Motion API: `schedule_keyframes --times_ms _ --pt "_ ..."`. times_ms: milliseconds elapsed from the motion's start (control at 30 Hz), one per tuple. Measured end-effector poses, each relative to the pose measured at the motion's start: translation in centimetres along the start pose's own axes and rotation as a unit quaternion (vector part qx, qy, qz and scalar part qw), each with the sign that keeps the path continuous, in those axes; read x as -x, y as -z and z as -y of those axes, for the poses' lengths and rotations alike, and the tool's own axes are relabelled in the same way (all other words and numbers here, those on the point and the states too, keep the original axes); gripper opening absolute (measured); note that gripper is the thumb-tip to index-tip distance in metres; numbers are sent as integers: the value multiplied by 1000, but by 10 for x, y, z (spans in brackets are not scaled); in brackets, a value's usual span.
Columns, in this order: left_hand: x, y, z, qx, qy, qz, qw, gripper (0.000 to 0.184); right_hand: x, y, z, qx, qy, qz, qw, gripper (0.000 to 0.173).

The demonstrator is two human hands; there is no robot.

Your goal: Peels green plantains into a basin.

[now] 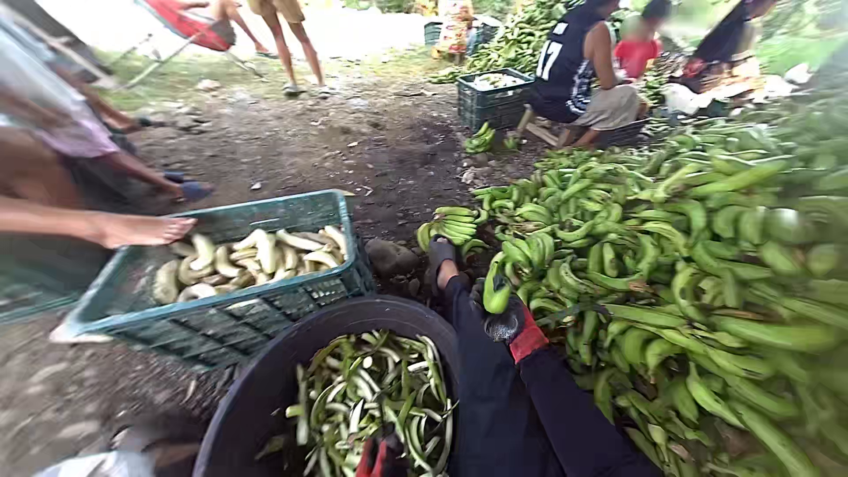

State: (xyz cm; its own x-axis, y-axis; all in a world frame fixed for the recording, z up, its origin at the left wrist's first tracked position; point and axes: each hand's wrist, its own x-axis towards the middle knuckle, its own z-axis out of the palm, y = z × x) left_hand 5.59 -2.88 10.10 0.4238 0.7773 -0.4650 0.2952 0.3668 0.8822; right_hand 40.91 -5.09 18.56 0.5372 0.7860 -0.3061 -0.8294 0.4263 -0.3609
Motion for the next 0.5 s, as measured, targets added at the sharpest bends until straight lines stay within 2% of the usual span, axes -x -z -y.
schedule_keyframes --times_ms 33,100,167,233,367,433,500 --pt "4 -5 -3 1 -5 8 1000 54 -2 4 -21 -3 7 1 1000 38" --pt "11 -16 -11 -2 -19 13 1000 52 4 7 -60 155 47 -56 985 23" --pt "16 -24 -14 -18 -49 8 999 54 14 10 -93 306 57 -110 944 34" --pt "18 -28 -17 -36 -72 -5 997 57 29 4 -120 386 56 -151 908 40" --pt "23 -26 -39 -47 -94 -50 993 51 53 -10 -152 459 58 -131 877 53" --pt "29 -25 -54 17 -164 -74 983 51 57 -13 -162 483 73 -95 867 55" --pt "36 -24 -68 103 -268 -88 954 64 61 -20 -167 493 91 -69 863 59"
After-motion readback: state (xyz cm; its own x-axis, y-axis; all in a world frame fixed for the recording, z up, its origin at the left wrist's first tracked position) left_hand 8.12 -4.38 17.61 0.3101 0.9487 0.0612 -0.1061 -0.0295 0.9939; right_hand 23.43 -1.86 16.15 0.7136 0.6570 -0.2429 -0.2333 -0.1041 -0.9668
